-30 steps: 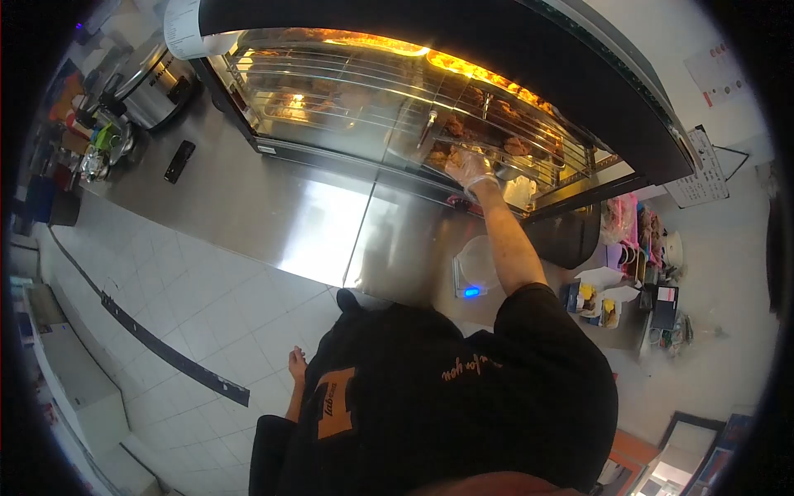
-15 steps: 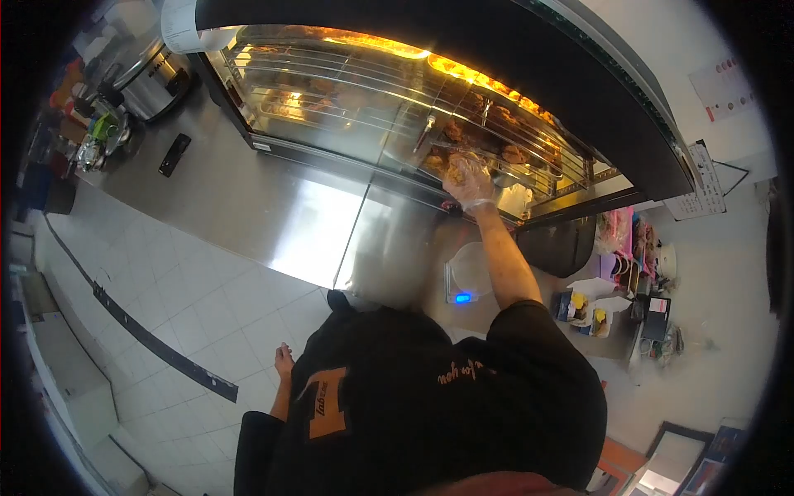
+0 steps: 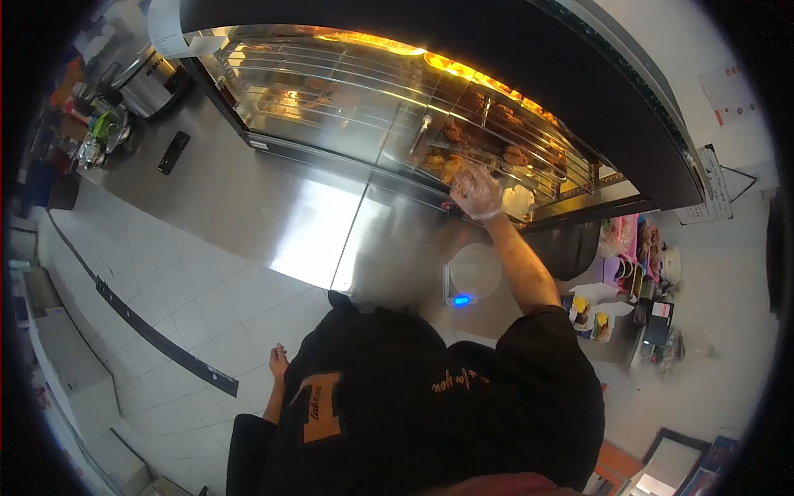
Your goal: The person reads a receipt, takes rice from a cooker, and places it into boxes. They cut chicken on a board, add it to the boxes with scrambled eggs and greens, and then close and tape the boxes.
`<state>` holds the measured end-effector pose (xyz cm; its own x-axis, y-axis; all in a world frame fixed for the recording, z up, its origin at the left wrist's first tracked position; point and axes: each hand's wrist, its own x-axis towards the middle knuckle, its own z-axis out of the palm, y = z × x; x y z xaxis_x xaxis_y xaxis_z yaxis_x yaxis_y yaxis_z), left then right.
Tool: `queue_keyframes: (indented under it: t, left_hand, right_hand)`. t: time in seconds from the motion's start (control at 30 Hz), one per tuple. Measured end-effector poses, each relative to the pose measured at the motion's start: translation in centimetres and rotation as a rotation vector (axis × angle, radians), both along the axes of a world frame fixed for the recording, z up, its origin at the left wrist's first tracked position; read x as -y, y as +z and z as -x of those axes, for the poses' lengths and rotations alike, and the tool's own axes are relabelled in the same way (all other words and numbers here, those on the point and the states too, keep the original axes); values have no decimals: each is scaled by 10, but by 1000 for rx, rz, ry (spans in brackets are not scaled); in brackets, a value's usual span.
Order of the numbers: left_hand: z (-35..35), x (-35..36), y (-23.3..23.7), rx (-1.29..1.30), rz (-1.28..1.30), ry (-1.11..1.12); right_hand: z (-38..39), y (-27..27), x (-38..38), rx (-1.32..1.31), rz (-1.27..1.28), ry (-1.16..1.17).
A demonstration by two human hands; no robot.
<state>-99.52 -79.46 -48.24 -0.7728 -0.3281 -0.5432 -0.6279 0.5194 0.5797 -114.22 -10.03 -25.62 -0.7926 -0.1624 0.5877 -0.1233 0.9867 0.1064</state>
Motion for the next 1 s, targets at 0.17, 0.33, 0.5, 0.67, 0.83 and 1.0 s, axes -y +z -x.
queue_keyframes:
  t: [0.17, 0.33, 0.5, 0.67, 0.83, 1.0]
  left_hand:
    - [3, 0, -2, -13, -24, -21]
    - [11, -7, 8, 2, -40, -66]
    - [22, 5, -4, 17, -39, -81]
    - [23, 17, -24, -2, -120, -35]
    - [31, 15, -50, 27, -160, -72]
    - [57, -22, -1, 58, -48, -195]
  right_hand:
    - [10, 3, 4, -83, -94, 69]
    - [12, -22, -5, -63, -102, 89]
    - [-7, 46, 11, -73, 6, 74]
    - [-78, 22, 41, -58, 383, -179]
    - [-162, -107, 57, 413, 914, -794]
    - [-159, -109, 65, 771, 873, -852]
